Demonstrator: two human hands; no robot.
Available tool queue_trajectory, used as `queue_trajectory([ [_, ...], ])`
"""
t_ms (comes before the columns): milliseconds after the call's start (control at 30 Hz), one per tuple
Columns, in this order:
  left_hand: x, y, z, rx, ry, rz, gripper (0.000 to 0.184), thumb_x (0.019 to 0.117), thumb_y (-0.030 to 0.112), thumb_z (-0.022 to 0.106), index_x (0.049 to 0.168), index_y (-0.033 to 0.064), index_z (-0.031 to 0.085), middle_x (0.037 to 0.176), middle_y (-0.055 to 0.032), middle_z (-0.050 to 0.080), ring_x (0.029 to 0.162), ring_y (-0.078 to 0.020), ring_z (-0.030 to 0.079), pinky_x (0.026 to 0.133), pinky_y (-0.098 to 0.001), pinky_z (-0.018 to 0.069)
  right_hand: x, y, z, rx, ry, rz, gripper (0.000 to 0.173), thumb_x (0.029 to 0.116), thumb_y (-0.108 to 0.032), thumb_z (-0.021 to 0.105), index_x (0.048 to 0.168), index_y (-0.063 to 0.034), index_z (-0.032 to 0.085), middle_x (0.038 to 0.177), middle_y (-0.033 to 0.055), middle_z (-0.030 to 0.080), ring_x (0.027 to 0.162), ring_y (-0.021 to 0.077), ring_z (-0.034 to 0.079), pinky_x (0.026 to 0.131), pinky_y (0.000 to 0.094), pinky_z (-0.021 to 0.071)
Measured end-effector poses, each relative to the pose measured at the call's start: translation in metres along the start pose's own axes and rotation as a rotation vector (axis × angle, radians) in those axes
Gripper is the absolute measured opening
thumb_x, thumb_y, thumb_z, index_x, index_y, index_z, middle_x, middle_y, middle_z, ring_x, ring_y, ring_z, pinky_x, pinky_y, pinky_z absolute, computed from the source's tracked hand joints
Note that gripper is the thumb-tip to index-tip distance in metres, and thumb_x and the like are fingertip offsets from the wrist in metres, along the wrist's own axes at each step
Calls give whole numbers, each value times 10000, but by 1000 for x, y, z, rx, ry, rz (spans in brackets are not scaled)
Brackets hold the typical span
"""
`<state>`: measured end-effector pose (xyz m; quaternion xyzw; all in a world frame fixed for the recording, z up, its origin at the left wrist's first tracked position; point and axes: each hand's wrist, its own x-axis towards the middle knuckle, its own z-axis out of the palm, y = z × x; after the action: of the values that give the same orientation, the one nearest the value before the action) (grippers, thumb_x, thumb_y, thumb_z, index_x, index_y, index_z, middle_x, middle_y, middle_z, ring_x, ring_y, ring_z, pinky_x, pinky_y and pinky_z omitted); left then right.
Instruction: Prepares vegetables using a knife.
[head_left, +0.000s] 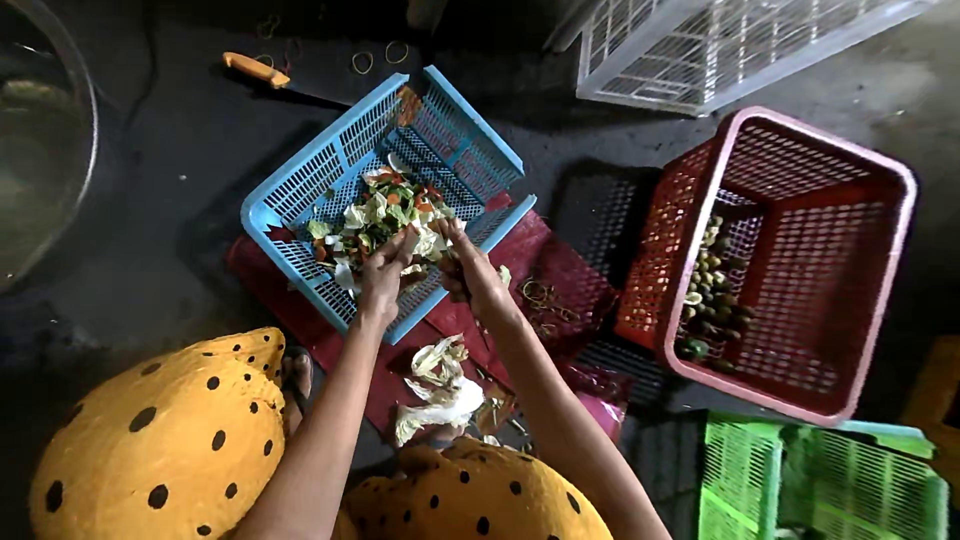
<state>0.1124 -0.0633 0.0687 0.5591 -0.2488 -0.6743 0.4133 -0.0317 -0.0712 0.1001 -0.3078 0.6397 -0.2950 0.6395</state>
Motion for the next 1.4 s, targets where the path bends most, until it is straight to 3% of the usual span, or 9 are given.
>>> queue_trajectory([
  [200, -10, 4, 18, 51, 24, 76, 414, 1012, -28, 544, 1419, 43, 573, 1289, -140, 643, 934, -175, 675, 787, -348, 587, 10, 22, 1, -216, 13, -106, 638, 1032, -501, 560, 1591, -247, 387, 824, 44, 596, 518, 68, 400, 464, 240, 368],
  [400, -13, -10, 21, 21, 77, -38, 328, 1030, 42, 571, 1355, 45, 622, 1136, -118, 723, 872, -149, 699, 775, -334, 587, 3, 31, 6, -471, 125, -185, 638, 1042, -625, 412, 1608, -334, 361, 1101, 244, 699, 908, 443, 662, 746, 679, 488],
  [567, -17, -16, 22, 65, 72, 14, 301, 1032, 22, 554, 1324, 17, 628, 1140, -119, 706, 866, -134, 694, 787, -319, 595, 5, 42, 7, -341, 77, -212, 620, 1051, -552, 476, 1615, -331, 344, 1114, 216, 701, 852, 379, 676, 703, 598, 531],
  [700, -18, -20, 26, 101, 116, 63, 256, 1049, 53, 536, 1275, -3, 642, 1155, -107, 690, 931, -114, 679, 833, -315, 589, 25, 50, 5, -140, -43, -239, 676, 1068, -462, 484, 1635, -155, 282, 1358, 168, 645, 1134, 257, 679, 988, 505, 537],
  [833, -23, -20, 28, 139, 116, 111, 295, 1038, 71, 578, 1321, 15, 638, 1209, -103, 691, 989, -119, 685, 878, -309, 583, 22, 43, 6, -299, 23, -241, 552, 1100, -437, 412, 1544, -113, 460, 1075, 180, 722, 984, 312, 697, 907, 556, 527],
  [967, -24, -26, 26, 247, 88, 177, 308, 1052, 137, 575, 1337, 38, 632, 1216, -76, 691, 1014, -117, 675, 904, -325, 574, 19, 38, 9, -338, 24, -206, 485, 1088, -434, 438, 1177, -16, 667, 960, 191, 697, 924, 354, 687, 831, 603, 523],
  [1067, -19, -32, 27, 303, 111, 287, 301, 1054, 133, 574, 1324, 18, 634, 1214, -67, 698, 1021, -102, 683, 917, -311, 576, 18, 33, 9, -303, -26, -221, 506, 1100, -383, 436, 1540, -135, 475, 1115, 226, 713, 1045, 403, 680, 912, 633, 506],
  [1233, 7, -30, -3, 950, 172, 542, 322, 1068, 168, 532, 1320, -3, 636, 1208, -187, 694, 1085, -244, 680, 973, -426, 536, 2, 28, 12, -561, 41, -354, 526, 1089, -347, 471, 1603, -275, 379, 1079, 184, 727, 954, 381, 703, 815, 588, 541],
  [1400, 15, -20, -19, 975, 353, 417, 723, 982, 87, 565, 1617, 30, 224, 1629, -243, 280, 1490, -329, 334, 1200, -454, 333, 7, 33, 8, -953, 426, -617, 713, 955, -2, 585, 1608, -190, 367, 1135, 205, 657, 852, 362, 661, 653, 446, 522],
])
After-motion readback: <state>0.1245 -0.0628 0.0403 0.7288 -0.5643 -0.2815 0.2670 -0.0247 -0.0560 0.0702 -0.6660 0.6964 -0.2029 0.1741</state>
